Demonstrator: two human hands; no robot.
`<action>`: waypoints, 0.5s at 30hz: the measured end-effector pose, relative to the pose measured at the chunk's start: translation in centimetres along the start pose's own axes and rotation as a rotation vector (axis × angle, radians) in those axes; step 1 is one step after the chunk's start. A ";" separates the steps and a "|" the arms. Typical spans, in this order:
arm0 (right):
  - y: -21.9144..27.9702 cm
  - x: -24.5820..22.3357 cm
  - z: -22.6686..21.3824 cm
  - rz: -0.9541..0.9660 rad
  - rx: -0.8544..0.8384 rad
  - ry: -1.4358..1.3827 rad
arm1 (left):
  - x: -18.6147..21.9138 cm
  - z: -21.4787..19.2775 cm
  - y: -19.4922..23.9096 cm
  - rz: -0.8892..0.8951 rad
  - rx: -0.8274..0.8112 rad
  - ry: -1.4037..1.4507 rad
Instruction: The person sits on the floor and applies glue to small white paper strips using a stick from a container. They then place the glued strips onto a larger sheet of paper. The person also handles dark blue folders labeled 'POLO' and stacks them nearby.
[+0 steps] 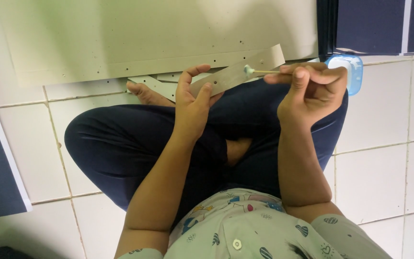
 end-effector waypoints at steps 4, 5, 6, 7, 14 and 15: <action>0.9 0.4 1.3 0.074 0.041 -0.135 | -0.2 -0.1 -0.1 0.003 -0.001 0.010; 1.2 0.7 1.6 0.093 0.040 -0.157 | -0.3 -0.1 -0.1 0.007 -0.002 0.016; 1.1 0.7 1.4 0.095 0.041 -0.156 | -0.4 -0.2 -0.1 0.005 -0.002 0.015; 0.9 0.6 1.4 0.085 0.017 -0.129 | -0.4 -0.2 -0.1 0.011 -0.002 0.015; -0.9 -0.8 -0.3 0.108 0.061 0.037 | 0.7 0.4 0.5 -0.004 0.013 -0.042; -1.0 -0.8 -0.8 0.119 0.060 0.042 | 0.5 0.4 0.6 -0.014 0.016 -0.043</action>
Point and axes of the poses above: each hand's wrist, its own y-axis away from the middle knuckle, its own z-axis out of the palm, x = y × z, the point moved 10 cm from there along -y, towards the middle knuckle, and after that the axes turned 7 degrees about -z, right-handed, at the moved point
